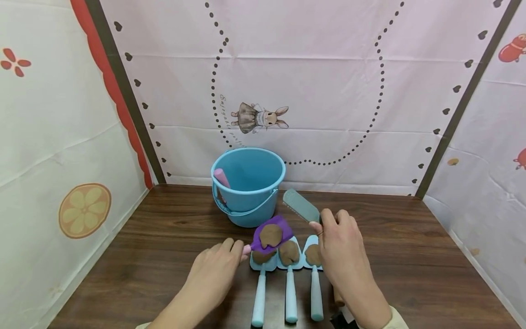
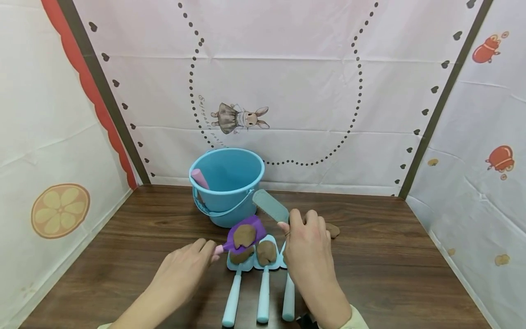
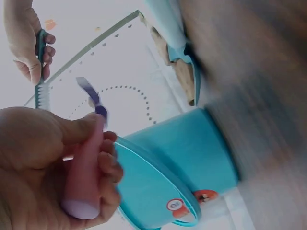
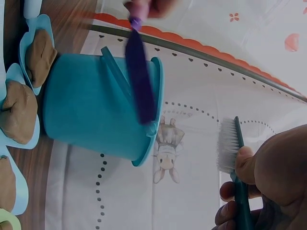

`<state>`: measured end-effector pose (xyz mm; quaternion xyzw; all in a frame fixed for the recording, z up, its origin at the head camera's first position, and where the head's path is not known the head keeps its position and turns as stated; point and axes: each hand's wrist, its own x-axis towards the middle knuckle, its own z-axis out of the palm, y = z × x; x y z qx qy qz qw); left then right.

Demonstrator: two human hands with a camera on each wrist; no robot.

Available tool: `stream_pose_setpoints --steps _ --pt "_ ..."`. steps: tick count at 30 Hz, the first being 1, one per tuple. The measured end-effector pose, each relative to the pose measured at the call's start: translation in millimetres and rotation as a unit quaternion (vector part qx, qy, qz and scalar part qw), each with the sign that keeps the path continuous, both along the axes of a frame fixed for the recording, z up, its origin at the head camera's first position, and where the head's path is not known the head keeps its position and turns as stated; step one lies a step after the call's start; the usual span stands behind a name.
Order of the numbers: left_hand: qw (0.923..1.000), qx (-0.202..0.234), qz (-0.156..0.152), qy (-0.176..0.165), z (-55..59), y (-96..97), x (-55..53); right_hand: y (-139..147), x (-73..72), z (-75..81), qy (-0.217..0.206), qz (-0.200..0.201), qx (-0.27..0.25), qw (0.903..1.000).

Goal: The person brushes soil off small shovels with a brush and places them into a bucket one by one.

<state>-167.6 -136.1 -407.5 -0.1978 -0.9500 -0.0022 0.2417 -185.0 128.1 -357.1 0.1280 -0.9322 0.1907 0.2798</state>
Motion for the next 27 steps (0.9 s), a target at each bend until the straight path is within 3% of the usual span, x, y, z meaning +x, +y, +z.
stream_pose_setpoints --steps 6,15,21,27 --pt "0.9948 -0.033 -0.017 0.095 5.1 12.4 -18.1 -4.8 -0.6 -2.5 0.01 0.005 0.004 0.9999" --pt "0.9861 0.0 -0.051 0.158 2.9 30.0 -42.8 -15.6 -0.7 -13.0 0.019 0.003 0.018 0.9996" --pt "0.9786 0.016 -0.014 0.205 9.7 36.3 -50.8 -25.0 2.3 -21.4 0.017 -0.01 0.049 0.9986" --pt "0.9707 0.036 0.02 0.237 14.1 44.3 -48.1 -33.0 5.4 -27.8 0.053 -0.027 0.059 0.9965"
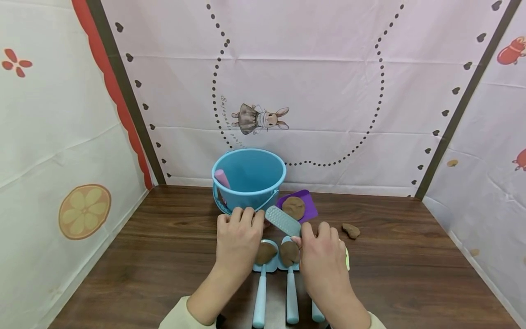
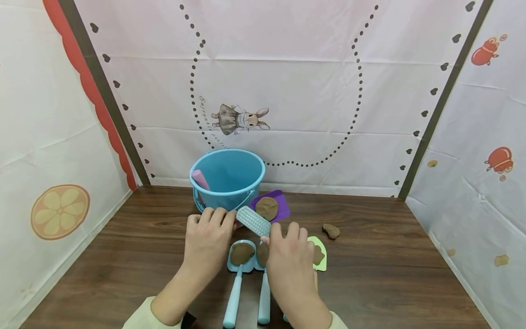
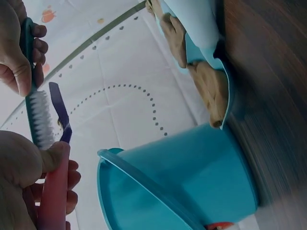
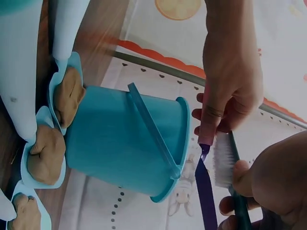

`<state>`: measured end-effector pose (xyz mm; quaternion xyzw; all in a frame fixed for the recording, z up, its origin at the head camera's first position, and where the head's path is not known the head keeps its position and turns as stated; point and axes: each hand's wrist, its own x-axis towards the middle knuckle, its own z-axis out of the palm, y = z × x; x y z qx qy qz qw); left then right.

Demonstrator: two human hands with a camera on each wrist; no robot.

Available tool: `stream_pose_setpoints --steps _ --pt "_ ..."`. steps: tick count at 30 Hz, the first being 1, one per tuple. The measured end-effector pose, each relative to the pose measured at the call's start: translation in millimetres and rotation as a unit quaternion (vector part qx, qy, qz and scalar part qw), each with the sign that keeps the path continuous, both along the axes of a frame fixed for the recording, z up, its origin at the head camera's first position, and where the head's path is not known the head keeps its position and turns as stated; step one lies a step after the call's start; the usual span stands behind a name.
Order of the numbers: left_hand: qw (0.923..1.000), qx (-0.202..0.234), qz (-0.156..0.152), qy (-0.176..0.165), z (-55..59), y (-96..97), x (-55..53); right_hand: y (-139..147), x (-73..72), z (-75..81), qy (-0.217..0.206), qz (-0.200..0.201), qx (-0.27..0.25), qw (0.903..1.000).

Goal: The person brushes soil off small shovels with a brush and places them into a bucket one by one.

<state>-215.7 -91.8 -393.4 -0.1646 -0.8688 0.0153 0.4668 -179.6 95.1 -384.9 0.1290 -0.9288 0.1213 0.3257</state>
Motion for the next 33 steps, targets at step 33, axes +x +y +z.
stream_pose_setpoints --steps 33 --pt "0.9994 0.032 -0.006 -0.014 -4.2 13.8 6.5 28.6 -30.2 -3.7 0.047 -0.086 -0.017 0.9951"
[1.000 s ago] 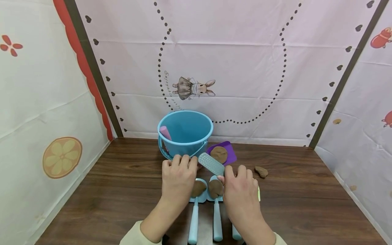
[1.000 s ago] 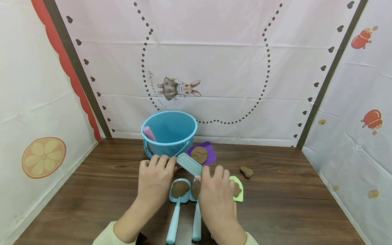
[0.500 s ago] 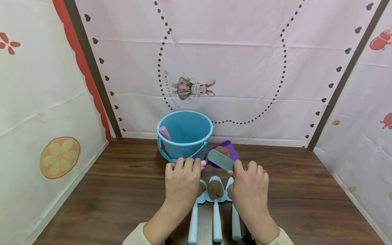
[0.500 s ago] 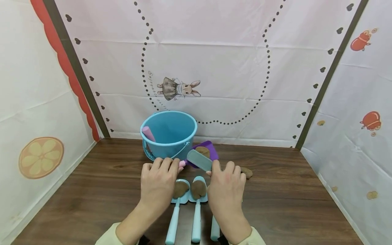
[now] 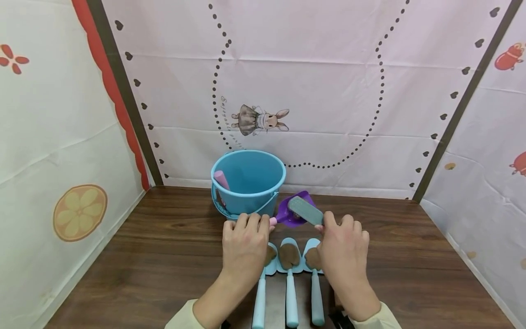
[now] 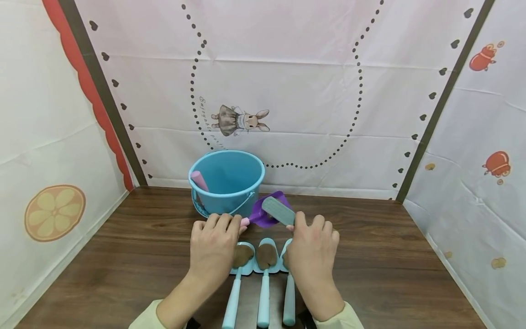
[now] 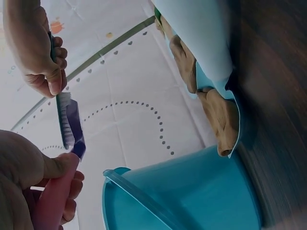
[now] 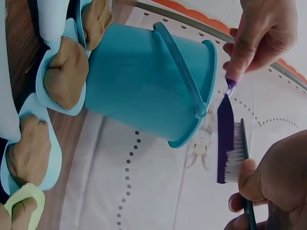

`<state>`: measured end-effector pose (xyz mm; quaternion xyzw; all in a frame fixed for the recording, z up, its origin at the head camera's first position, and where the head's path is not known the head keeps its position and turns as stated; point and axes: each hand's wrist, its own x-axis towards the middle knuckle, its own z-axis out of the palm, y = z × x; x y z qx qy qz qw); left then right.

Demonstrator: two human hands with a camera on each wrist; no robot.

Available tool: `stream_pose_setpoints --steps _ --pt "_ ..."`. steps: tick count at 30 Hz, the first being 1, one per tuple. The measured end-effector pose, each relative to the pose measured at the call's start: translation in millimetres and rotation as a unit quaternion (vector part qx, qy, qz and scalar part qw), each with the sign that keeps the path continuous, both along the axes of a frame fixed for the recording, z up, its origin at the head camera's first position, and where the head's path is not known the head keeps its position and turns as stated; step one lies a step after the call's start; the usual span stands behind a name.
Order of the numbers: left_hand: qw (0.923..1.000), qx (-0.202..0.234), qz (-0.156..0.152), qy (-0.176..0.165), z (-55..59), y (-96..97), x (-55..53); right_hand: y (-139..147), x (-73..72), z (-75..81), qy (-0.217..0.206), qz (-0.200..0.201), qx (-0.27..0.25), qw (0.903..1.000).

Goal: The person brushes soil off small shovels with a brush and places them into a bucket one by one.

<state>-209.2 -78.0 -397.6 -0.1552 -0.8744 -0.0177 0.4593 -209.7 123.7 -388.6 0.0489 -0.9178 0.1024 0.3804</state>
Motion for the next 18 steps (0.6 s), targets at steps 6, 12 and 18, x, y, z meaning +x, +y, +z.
stream_pose_setpoints --steps 6,12,18 --pt "0.9999 0.003 0.007 -0.009 -1.3 -1.3 -0.2 -10.7 13.4 5.5 -0.047 0.042 0.012 0.9979" --pt "0.9999 0.003 0.003 -0.012 -1.4 1.4 2.4 -25.2 21.1 0.2 -0.054 0.046 0.038 0.9968" --pt "0.9999 0.007 0.006 -0.009 -1.7 4.7 3.8 -19.2 8.9 -6.4 -0.047 0.018 0.024 0.9984"
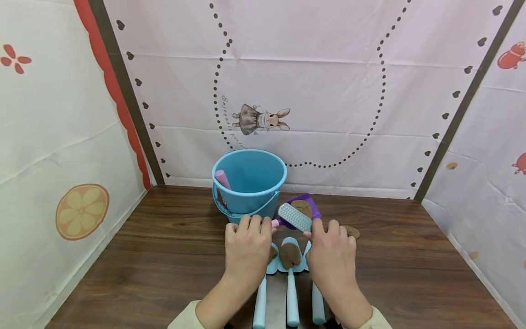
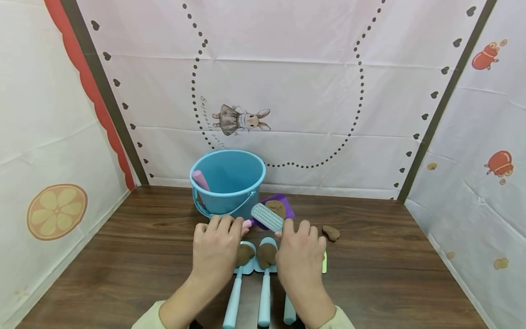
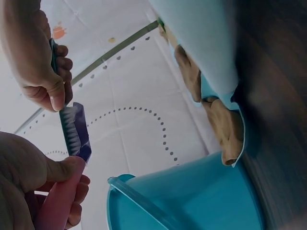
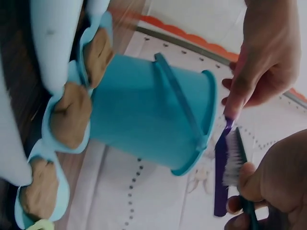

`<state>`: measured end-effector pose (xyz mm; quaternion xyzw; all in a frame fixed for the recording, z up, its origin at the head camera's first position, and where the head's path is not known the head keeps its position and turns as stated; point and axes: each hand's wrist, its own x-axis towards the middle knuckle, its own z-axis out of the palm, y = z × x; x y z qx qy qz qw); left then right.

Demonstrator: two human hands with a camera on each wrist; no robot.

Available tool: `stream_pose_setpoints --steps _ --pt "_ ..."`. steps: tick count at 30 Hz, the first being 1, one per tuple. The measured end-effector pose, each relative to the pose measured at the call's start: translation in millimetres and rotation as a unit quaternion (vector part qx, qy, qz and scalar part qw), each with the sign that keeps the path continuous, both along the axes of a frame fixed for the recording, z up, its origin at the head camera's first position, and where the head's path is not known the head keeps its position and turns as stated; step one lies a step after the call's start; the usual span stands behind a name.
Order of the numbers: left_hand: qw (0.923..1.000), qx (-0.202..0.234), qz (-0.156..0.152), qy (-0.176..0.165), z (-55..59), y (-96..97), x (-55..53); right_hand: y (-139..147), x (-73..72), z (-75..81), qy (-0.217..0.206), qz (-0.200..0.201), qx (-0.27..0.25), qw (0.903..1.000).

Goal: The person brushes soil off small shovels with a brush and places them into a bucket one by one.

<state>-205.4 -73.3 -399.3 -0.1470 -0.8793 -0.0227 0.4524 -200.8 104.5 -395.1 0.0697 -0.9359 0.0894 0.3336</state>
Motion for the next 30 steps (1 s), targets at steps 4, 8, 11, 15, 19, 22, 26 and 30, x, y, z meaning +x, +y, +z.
stream_pose_setpoints --steps 4,8,11,15,19,22,26,30 --pt "1.0 0.002 0.007 0.0 -2.9 1.5 -0.5 6.4 -6.5 -4.4 0.0 0.002 -0.014 0.9999" --pt "0.9998 -0.003 0.018 0.007 -5.8 1.4 -1.1 13.2 -11.3 -6.0 0.013 0.004 -0.02 0.9997" --pt "0.9997 -0.007 0.024 0.007 -7.0 0.2 -1.8 21.1 -15.3 -4.0 0.013 -0.004 -0.035 0.9993" --pt "0.9995 -0.013 0.026 -0.009 -8.3 -2.4 -2.4 29.7 -17.2 2.6 0.0 -0.011 -0.061 0.9981" --pt "0.9993 -0.018 0.027 -0.019 -8.0 -4.4 -3.3 16.3 -8.3 5.9 -0.008 0.017 -0.051 0.9985" --pt "0.9993 -0.015 0.031 -0.015 -6.8 -5.6 -3.7 -1.6 0.2 0.9 -0.024 0.042 -0.02 0.9986" --pt "0.9992 -0.014 0.035 -0.011 -5.9 -5.4 -2.8 -8.4 1.7 -6.5 -0.033 0.034 0.003 0.9988" --pt "0.9994 -0.017 0.03 -0.008 -5.5 -3.1 -1.8 4.6 -6.9 -5.7 -0.026 0.001 -0.02 0.9995"
